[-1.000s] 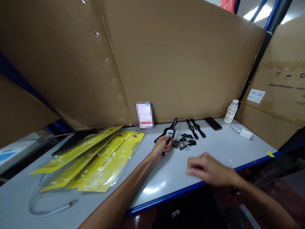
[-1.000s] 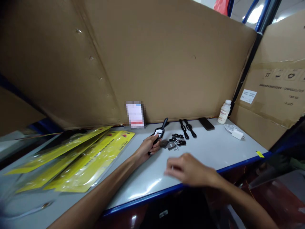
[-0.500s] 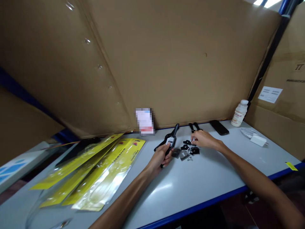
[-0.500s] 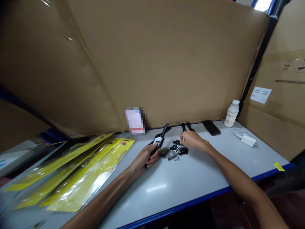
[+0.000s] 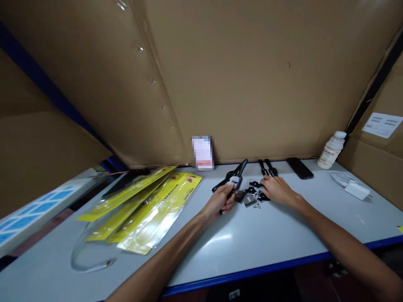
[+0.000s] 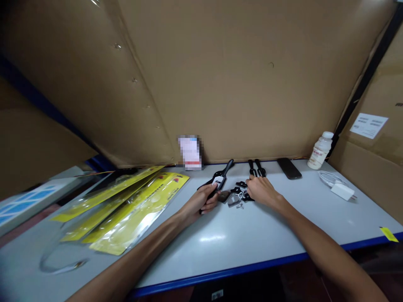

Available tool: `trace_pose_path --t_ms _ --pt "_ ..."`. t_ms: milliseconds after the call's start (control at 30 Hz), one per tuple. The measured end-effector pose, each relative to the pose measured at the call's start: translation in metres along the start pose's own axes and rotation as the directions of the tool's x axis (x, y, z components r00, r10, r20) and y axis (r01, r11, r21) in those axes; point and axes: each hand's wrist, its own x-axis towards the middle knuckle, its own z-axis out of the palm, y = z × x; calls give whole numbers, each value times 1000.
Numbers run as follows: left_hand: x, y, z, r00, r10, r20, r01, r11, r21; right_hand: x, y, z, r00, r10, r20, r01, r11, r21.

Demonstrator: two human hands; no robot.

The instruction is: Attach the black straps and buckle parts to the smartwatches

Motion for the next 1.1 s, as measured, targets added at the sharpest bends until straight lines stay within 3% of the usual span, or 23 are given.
trace_pose_path --t_ms 133,233,300,367,433,467,500,567,733,800,867,900,1033,1100 --pt "0 1 -2 994 -80 77 87 993 -84 2 -1 1 996 71 -62 -68 996 50" --pt "0 0 -4 989 -88 120 100 990 -97 6 4 1 960 217 -177 -147 929 339" --pt "0 -2 -4 989 -63 133 74 994 -77 9 8 0 925 347 -157 -165 736 656" --pt "1 -4 -3 990 -39 133 45 998 -46 10 11 -2 909 410 -68 -128 433 892" --pt "1 -6 -2 991 -32 127 34 999 -13 10 9 -5 904 427 -31 -59 195 979" --pt "1 -7 -1 992 -32 122 32 999 4 9 8 -6 899 436 -38 -25 137 990" --pt "0 -8 -1 993 -32 118 30 999 22 8 5 -7 892 448 -53 0 118 993" --pt "0 -10 1 992 -25 121 19 998 52 4 -2 -9 879 460 -124 42 183 982" --pt "-3 -10 7 985 -31 171 11 993 114 -5 -25 -9 803 303 -513 232 634 738" --pt "-5 -9 9 984 -41 172 17 990 138 -7 -33 -8 784 249 -569 255 706 661" --pt "-8 -7 11 984 -52 172 26 988 149 -8 -36 -6 802 269 -534 241 671 701" --pt "-9 -5 12 983 -57 173 30 988 152 -7 -36 -5 824 302 -479 221 608 763" --pt "-12 -3 14 984 -68 162 41 985 168 -3 -31 -8 927 341 -155 95 187 978" --pt "-12 -3 14 985 -70 160 41 983 178 -2 -30 -11 942 322 -92 69 81 994"
